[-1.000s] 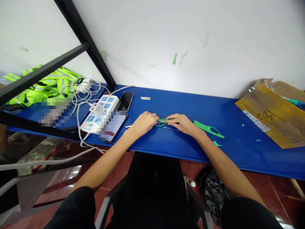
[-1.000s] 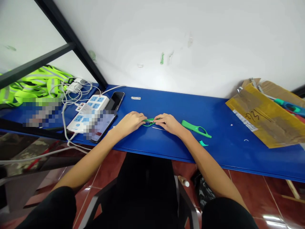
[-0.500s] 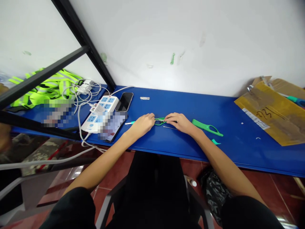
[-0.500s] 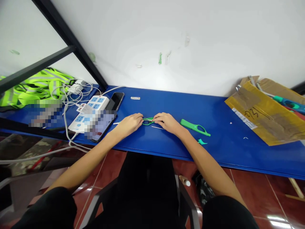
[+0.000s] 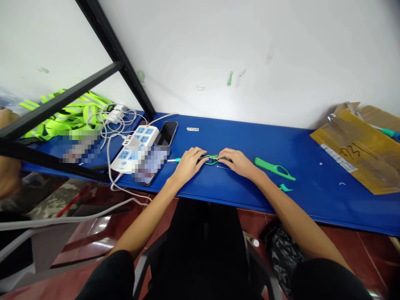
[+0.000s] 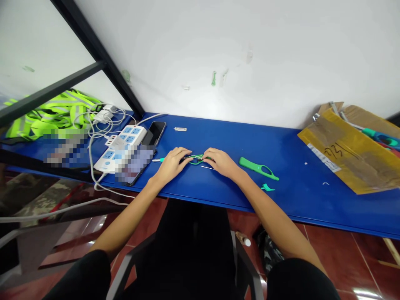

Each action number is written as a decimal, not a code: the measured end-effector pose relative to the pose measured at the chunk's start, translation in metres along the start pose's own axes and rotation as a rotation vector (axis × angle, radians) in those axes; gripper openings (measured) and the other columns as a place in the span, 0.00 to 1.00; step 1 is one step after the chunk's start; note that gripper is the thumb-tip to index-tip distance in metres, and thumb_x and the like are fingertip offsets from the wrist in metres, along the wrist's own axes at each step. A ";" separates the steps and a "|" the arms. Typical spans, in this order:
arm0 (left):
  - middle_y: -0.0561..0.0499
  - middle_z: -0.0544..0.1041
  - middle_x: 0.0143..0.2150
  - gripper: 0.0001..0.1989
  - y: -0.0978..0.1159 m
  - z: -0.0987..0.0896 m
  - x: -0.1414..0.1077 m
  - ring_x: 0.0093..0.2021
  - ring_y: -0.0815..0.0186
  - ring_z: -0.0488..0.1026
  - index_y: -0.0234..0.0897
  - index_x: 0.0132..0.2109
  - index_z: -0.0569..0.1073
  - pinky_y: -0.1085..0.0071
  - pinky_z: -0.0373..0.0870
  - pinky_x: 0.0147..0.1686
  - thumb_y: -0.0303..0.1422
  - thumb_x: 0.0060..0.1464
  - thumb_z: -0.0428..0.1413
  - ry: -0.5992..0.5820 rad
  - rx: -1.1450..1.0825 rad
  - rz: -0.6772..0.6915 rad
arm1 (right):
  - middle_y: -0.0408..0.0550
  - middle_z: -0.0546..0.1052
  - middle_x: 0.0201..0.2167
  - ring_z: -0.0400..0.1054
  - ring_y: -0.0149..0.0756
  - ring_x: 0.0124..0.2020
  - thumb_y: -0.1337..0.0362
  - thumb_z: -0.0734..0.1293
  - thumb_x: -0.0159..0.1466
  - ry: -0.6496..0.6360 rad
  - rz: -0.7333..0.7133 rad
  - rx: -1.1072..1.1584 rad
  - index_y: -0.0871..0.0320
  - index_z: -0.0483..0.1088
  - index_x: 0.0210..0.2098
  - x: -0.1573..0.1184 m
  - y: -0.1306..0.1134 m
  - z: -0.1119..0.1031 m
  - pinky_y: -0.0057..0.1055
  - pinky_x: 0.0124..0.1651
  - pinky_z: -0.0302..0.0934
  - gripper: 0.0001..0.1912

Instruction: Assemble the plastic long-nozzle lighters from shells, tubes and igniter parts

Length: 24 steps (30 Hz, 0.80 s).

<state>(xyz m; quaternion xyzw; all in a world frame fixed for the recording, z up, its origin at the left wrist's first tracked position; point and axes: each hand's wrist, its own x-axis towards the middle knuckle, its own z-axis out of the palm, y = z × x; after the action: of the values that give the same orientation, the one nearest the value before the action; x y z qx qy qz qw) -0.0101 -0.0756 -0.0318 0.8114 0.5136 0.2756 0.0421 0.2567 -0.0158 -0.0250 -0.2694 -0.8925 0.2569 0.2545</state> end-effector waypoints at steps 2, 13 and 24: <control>0.44 0.82 0.54 0.15 0.001 0.001 0.001 0.50 0.56 0.77 0.38 0.60 0.80 0.60 0.71 0.50 0.39 0.77 0.54 -0.006 0.021 0.005 | 0.54 0.82 0.50 0.78 0.43 0.46 0.58 0.64 0.79 0.003 -0.001 0.000 0.54 0.81 0.47 0.000 -0.001 0.000 0.42 0.56 0.72 0.13; 0.47 0.85 0.52 0.13 0.005 0.000 -0.004 0.48 0.57 0.76 0.42 0.53 0.85 0.58 0.68 0.46 0.33 0.77 0.55 -0.002 0.198 0.094 | 0.54 0.82 0.49 0.77 0.42 0.44 0.59 0.64 0.79 0.004 0.009 -0.012 0.54 0.79 0.46 0.000 -0.003 0.000 0.40 0.54 0.71 0.12; 0.51 0.86 0.50 0.07 0.011 0.004 0.008 0.48 0.57 0.79 0.46 0.49 0.88 0.60 0.74 0.50 0.33 0.70 0.63 -0.016 -0.072 -0.286 | 0.56 0.80 0.53 0.78 0.44 0.46 0.60 0.60 0.81 -0.054 -0.026 -0.177 0.51 0.83 0.60 -0.003 -0.002 0.002 0.41 0.52 0.74 0.20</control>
<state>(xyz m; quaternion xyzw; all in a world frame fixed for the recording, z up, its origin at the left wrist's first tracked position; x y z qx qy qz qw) 0.0034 -0.0732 -0.0285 0.7301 0.6133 0.2788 0.1142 0.2572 -0.0193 -0.0260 -0.2720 -0.9218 0.1811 0.2088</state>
